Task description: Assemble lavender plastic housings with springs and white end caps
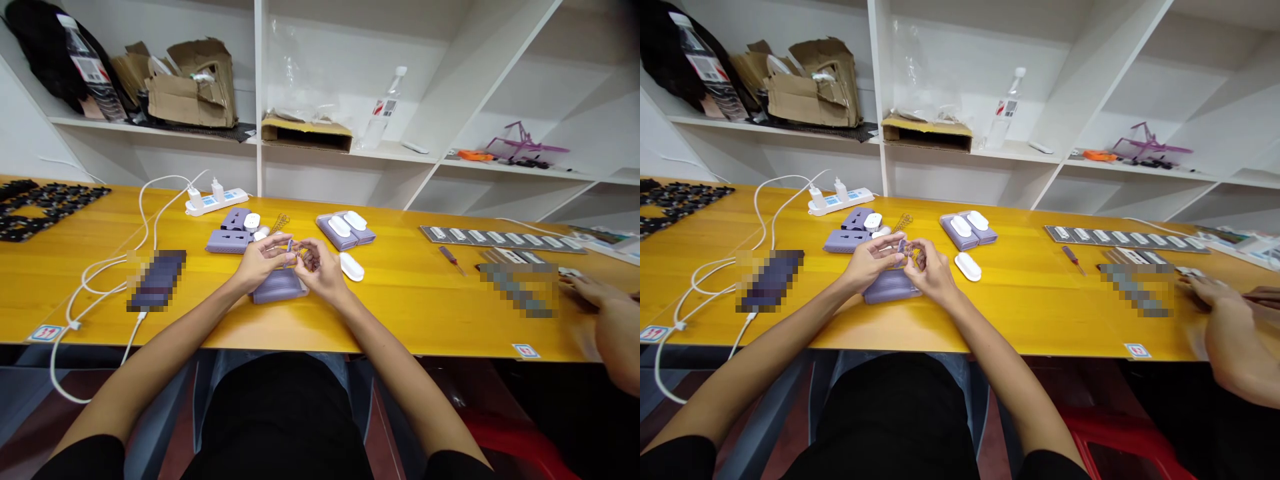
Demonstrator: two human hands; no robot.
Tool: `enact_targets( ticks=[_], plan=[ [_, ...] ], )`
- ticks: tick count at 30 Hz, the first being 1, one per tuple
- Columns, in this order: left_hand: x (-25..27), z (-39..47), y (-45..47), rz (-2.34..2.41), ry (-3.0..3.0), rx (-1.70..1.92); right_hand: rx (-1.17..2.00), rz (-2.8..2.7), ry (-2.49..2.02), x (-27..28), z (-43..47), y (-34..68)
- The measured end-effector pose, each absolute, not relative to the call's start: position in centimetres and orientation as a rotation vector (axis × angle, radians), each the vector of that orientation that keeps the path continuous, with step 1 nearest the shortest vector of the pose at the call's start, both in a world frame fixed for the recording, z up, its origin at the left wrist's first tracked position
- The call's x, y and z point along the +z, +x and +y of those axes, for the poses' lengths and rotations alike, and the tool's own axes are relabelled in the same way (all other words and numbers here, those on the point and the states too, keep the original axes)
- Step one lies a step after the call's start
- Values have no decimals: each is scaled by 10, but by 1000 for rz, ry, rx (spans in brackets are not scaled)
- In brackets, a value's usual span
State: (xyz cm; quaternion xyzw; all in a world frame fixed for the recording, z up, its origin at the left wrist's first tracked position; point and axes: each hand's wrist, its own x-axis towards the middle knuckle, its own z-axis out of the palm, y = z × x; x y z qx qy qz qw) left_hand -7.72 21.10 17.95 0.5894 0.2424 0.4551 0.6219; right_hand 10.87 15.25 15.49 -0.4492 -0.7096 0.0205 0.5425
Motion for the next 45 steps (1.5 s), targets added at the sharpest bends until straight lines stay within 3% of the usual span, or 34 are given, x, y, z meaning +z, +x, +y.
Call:
enact_targets(
  ticks=[19,45],
  plan=[
    [176,212,-77,507,1294,1059,138,-1523,-1049,168,146,105],
    [175,213,-78,533,1438,996,-85,-1953,-956,166,145,108]
  ],
)
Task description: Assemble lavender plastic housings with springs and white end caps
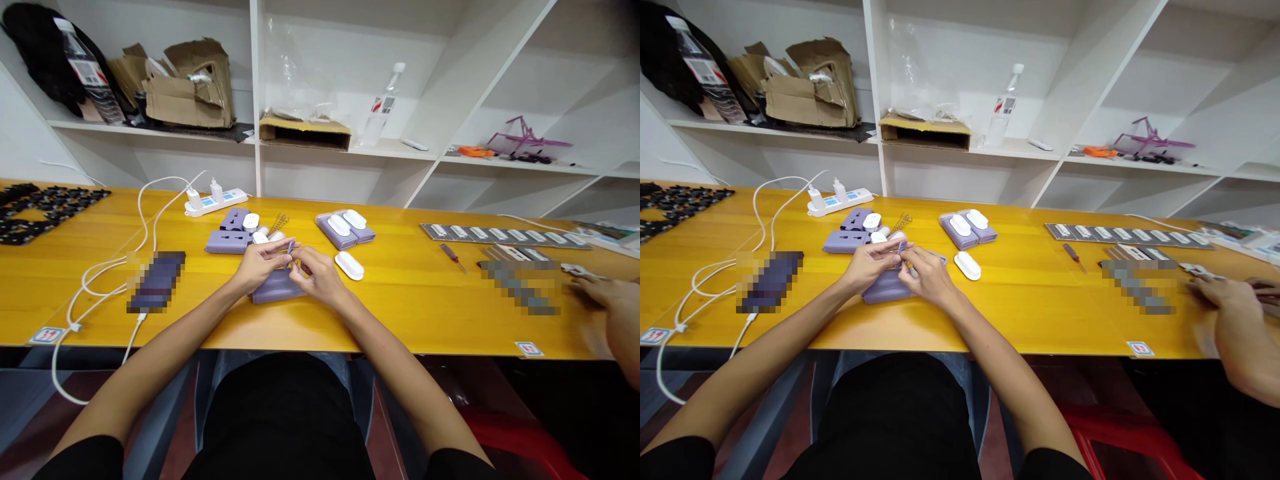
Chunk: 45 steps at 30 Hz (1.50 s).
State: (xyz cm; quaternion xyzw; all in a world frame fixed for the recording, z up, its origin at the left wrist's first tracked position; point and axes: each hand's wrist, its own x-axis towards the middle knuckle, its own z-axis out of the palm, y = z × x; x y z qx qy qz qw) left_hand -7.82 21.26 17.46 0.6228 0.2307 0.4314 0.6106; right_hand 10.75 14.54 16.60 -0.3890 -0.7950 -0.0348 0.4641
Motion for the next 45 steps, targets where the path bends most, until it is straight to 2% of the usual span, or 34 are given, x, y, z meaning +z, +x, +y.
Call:
enact_targets(
  ticks=[4,11,20,28,37,45],
  plan=[
    [175,213,-80,613,1546,989,-101,-1978,-959,164,147,109],
    [175,211,-82,434,1746,932,-76,-1940,-1002,168,146,112],
    [174,210,-84,459,2092,1076,-85,-1931,-1024,166,147,114],
    [182,201,-85,495,2185,1037,-49,-1917,-1045,167,146,115],
    [175,200,-82,579,2192,1273,42,-1832,-1035,168,146,113],
    [174,201,-82,651,2185,1299,88,-1804,-1023,168,145,107]
  ],
)
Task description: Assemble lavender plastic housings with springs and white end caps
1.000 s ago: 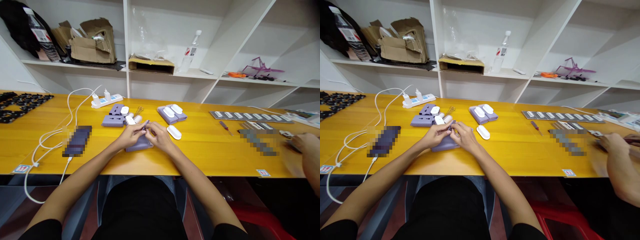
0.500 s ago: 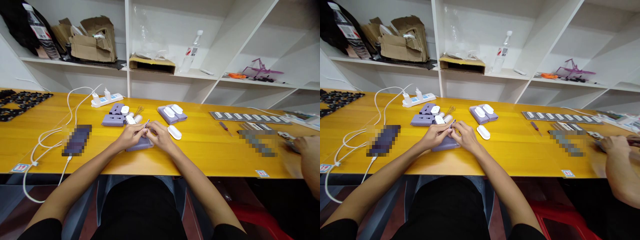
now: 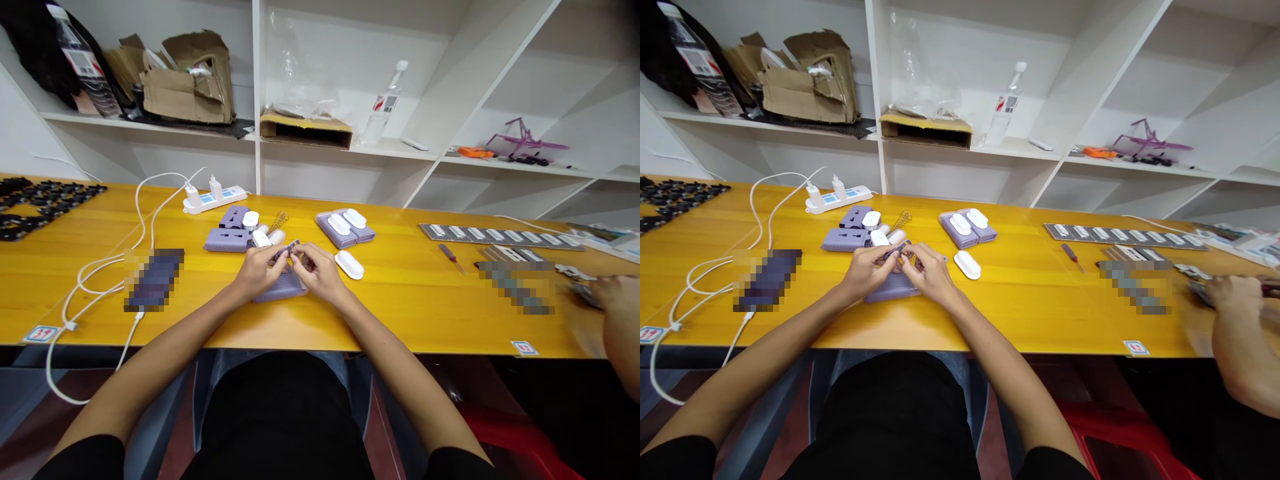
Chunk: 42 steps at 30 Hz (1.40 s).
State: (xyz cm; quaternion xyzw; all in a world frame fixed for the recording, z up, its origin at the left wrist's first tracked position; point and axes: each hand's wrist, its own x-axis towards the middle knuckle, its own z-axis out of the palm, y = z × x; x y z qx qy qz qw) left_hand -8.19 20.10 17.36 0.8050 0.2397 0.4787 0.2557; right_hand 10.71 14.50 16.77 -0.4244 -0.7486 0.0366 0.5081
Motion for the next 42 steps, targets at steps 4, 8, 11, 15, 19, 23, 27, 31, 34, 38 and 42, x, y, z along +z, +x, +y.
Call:
enact_targets(
  ticks=[4,8,11,15,19,23,27,31,34,38,42],
  plan=[
    [176,198,-81,566,2227,1266,110,-1758,-1057,168,145,108],
    [178,197,-80,478,2134,1166,136,-1725,-1067,168,146,110],
    [174,202,-80,491,2067,1120,145,-1721,-1070,167,146,111],
    [164,208,-78,511,1922,1116,71,-1766,-1061,166,147,112],
    [159,211,-75,489,1736,1097,-41,-1830,-1051,164,147,112],
    [159,212,-74,545,1608,1093,-113,-1887,-1080,162,148,112],
    [159,213,-74,559,1578,1129,-201,-1912,-1104,159,150,111],
    [161,215,-74,554,1566,1147,-253,-1902,-1086,158,150,111],
    [165,216,-77,532,1574,1098,-230,-1918,-1041,160,148,111],
    [172,219,-84,451,1606,977,-161,-1940,-1010,164,145,111],
    [176,222,-90,400,1731,951,-117,-1929,-969,164,145,111]
  ],
)
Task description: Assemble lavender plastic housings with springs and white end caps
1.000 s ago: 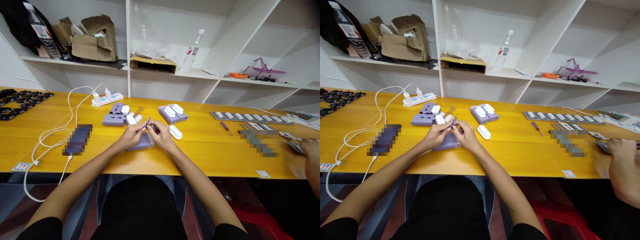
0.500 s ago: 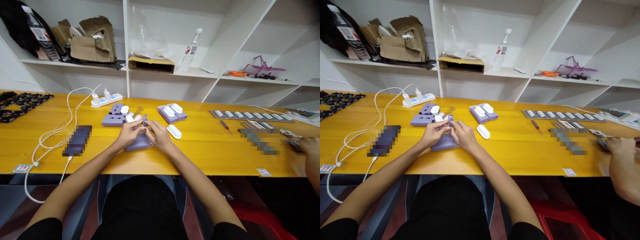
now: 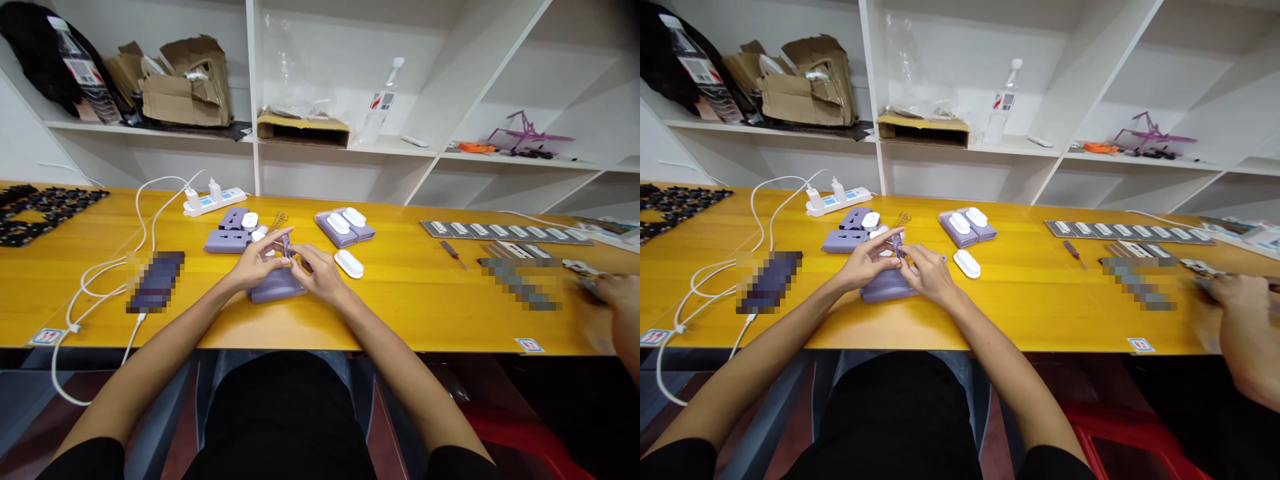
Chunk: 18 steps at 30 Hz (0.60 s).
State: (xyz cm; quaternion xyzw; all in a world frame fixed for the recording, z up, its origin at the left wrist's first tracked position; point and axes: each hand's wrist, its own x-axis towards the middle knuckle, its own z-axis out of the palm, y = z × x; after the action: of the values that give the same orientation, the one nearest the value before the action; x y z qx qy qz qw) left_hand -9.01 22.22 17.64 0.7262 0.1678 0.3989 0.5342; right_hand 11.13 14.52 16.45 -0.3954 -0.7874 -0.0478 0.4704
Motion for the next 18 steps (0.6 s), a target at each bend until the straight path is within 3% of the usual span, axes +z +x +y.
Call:
enact_targets(
  ticks=[18],
  plan=[
    [176,222,-89,363,1710,936,-424,-1927,-1046,160,149,111]
  ],
)
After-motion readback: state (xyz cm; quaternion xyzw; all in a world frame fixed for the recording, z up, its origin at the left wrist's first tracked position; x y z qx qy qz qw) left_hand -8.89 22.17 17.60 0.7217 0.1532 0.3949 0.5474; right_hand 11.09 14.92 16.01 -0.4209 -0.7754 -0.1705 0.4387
